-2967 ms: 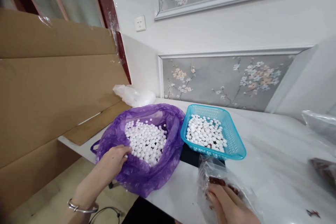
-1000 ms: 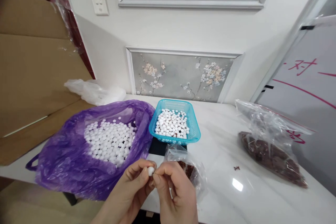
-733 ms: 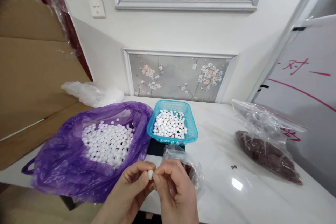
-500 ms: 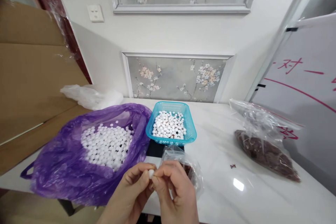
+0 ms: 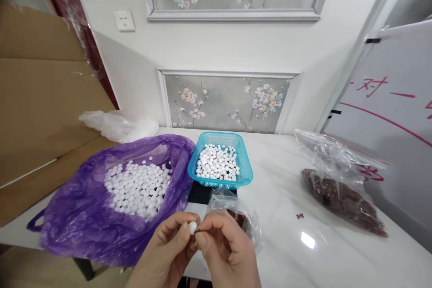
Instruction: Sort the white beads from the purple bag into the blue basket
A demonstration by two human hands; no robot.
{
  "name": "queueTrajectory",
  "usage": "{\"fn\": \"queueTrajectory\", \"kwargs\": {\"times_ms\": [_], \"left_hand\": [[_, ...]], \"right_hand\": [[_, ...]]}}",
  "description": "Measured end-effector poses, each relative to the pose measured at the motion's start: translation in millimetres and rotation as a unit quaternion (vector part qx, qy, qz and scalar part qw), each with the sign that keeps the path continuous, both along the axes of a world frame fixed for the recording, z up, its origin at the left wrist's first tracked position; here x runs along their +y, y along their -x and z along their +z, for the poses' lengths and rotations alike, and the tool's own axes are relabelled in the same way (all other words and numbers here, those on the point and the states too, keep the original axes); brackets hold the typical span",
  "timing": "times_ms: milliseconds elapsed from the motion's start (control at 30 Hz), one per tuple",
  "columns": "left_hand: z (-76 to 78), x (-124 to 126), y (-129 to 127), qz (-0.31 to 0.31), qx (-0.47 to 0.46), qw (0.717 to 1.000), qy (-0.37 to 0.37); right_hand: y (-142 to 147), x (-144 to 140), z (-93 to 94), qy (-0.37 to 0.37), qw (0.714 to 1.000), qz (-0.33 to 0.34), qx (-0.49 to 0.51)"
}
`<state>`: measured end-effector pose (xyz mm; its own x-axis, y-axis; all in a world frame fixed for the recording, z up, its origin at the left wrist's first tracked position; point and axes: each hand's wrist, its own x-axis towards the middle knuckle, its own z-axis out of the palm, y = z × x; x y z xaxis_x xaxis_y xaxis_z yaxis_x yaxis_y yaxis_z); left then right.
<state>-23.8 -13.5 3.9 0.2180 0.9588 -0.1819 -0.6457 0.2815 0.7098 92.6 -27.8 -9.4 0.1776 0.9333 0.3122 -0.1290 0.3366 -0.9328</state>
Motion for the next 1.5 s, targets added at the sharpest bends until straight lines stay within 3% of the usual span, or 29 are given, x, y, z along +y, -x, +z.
{"fn": "queueTrajectory", "kwargs": {"times_ms": [367,467,633,833,933,1033,1100,1200,1300,1500], "left_hand": [[0.8,1,-2,0.023,-0.013,0.999,-0.026],[0.0,0,-1,0.036,-0.007,0.999,-0.031],[-2.1,0,0,0.030,0.002,0.999,-0.028],[-3.1,3,1,0.024,-0.003,1.000,0.000],[-0.2,4,2,0.020,-0.023,0.999,0.039],[2.7,5,4,0.013,-0.061,0.994,0.085],[3.4,6,6,0.008,-0.069,0.993,0.099],[2.9,5,7,0.006,-0.047,0.996,0.081],[0.8,5,6,0.018,-0.007,0.998,0.056],[-3.0,5,6,0.043,0.015,0.998,0.045]], "right_hand": [[7,2,-4.0,-0.108,0.988,-0.078,-0.082],[8,2,-2.8,-0.076,0.993,-0.064,-0.060],[6,2,-1.4,0.043,0.999,-0.023,0.015],[4,10,3.5,0.045,0.999,-0.001,-0.023],[1,10,7.7,0.043,0.999,0.013,0.009],[-10,6,7.6,0.026,0.999,-0.021,0.013],[-21,4,2.7,0.031,0.997,-0.061,-0.038],[-37,5,-11.9,0.043,0.976,-0.103,-0.185],[-45,9,-30.4,0.001,0.929,-0.128,-0.348],[-40,20,-51.5,-0.023,0.845,-0.089,-0.527]]}}
